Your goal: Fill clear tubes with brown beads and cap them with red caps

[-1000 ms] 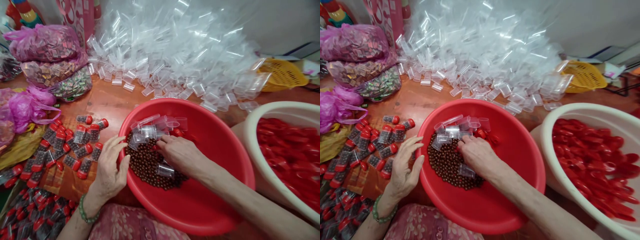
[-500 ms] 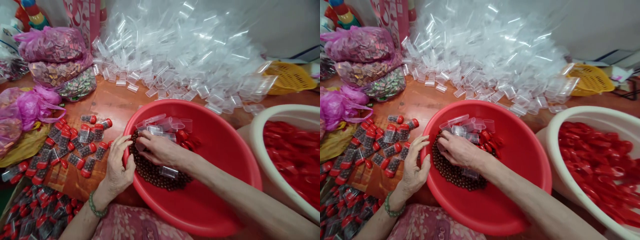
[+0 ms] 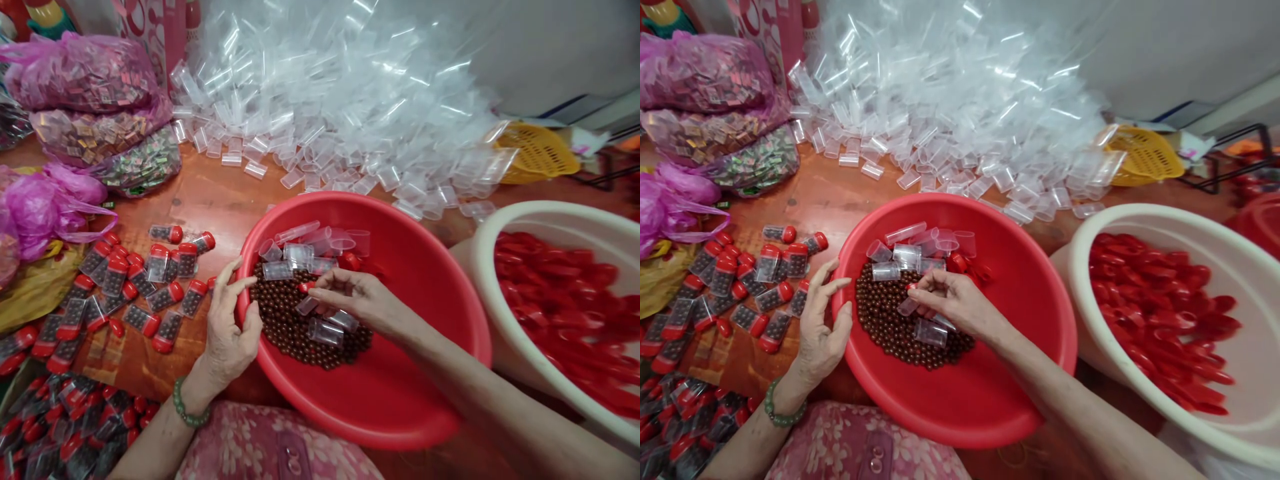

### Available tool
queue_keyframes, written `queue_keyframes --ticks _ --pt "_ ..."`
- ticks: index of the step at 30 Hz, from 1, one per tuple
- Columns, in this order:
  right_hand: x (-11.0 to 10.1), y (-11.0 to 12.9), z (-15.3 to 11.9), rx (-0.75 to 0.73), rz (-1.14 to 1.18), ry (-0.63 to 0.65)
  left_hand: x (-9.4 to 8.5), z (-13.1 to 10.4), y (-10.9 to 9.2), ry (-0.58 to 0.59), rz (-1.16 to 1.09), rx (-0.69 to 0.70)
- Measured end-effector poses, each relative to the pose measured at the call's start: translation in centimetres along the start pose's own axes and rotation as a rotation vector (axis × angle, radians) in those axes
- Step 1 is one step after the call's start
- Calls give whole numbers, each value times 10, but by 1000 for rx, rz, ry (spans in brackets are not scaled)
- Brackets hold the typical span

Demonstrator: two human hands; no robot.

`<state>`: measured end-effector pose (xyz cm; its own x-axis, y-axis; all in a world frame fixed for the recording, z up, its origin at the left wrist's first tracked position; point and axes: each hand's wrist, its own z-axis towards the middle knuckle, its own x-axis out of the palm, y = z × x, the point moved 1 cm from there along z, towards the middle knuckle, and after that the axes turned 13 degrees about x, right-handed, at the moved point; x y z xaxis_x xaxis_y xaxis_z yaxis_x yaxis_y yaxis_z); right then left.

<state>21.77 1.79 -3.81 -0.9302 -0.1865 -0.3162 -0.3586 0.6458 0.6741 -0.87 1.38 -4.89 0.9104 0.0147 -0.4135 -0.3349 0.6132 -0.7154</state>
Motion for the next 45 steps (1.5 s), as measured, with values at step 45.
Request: queue_keyframes --ticks 45 --pt "62 11 0 87 553 580 -10 45 -31 483 -75 232"
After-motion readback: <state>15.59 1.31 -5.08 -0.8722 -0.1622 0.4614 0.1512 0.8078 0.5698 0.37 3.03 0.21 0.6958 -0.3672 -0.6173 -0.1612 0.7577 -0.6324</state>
